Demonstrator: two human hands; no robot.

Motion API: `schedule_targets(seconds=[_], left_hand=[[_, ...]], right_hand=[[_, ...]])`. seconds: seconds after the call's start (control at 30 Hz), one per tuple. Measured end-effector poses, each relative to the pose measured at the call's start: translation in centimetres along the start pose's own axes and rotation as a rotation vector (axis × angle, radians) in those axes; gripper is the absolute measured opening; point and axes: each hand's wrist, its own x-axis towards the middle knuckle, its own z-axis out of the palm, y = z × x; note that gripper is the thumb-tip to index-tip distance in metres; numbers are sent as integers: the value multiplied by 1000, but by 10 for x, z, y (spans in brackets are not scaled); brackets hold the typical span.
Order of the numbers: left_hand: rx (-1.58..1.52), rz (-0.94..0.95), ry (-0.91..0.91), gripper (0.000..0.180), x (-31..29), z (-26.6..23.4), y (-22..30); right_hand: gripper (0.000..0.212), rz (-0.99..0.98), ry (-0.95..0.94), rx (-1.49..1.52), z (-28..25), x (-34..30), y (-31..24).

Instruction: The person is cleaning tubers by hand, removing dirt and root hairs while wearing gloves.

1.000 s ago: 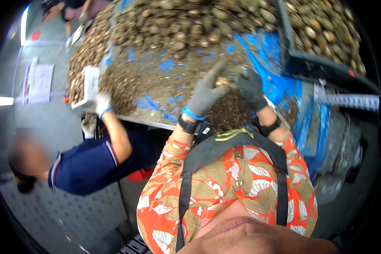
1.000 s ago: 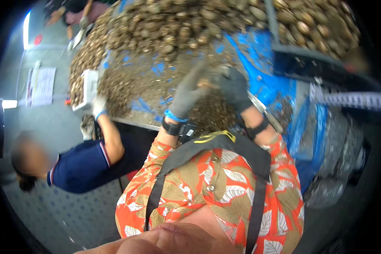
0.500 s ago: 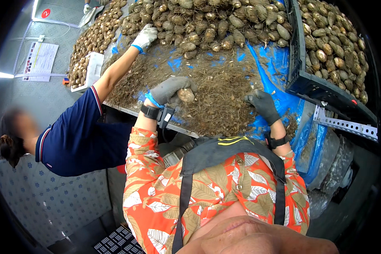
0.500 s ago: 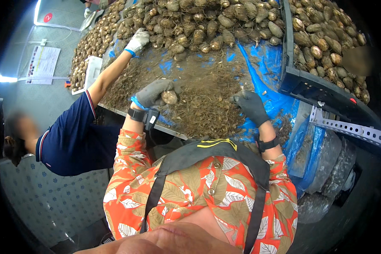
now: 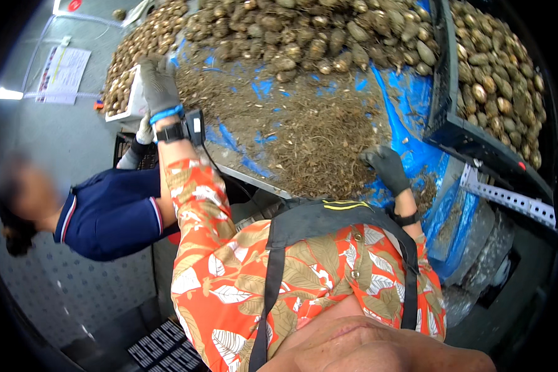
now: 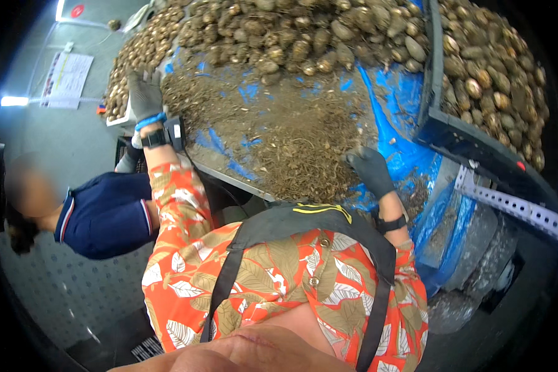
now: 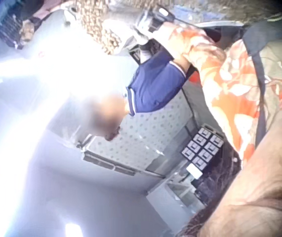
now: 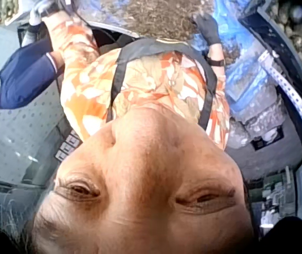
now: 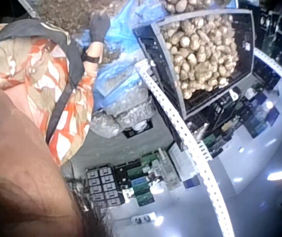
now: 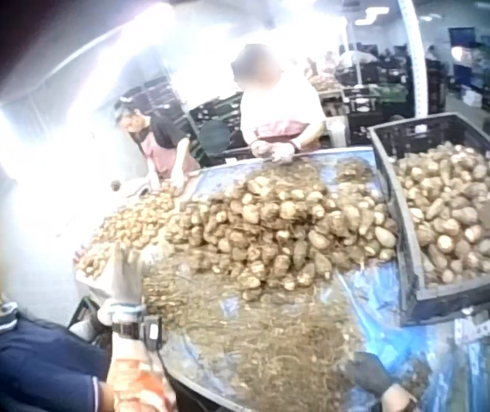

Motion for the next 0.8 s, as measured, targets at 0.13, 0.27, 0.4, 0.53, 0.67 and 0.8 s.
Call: schedule_targets(seconds=[0.13,0.27,0.4,0.53,0.67,0.8], left_hand=[[922,-124,17,33,-44,29,-110],[1304,-281,43,38,-48,47,-178],[1946,32,-109,66,-30,26,-232],[2056,0,-82,77,-26,38,-249],[1371,-258,-61,60,-24,28,-245],[551,-394,-279,73,-102,93,-223]], right_hand=[[26,13,-70,-225,-5,5,-21],[21,-37,23,-276,-5,4,-24],[22,31,33,-322,-5,4,-3],[22,-64,3,-172,0,3,-13],[23,-60,30,-195,-7,6,-8],[23,-83,39,30,-13,18,-7]])
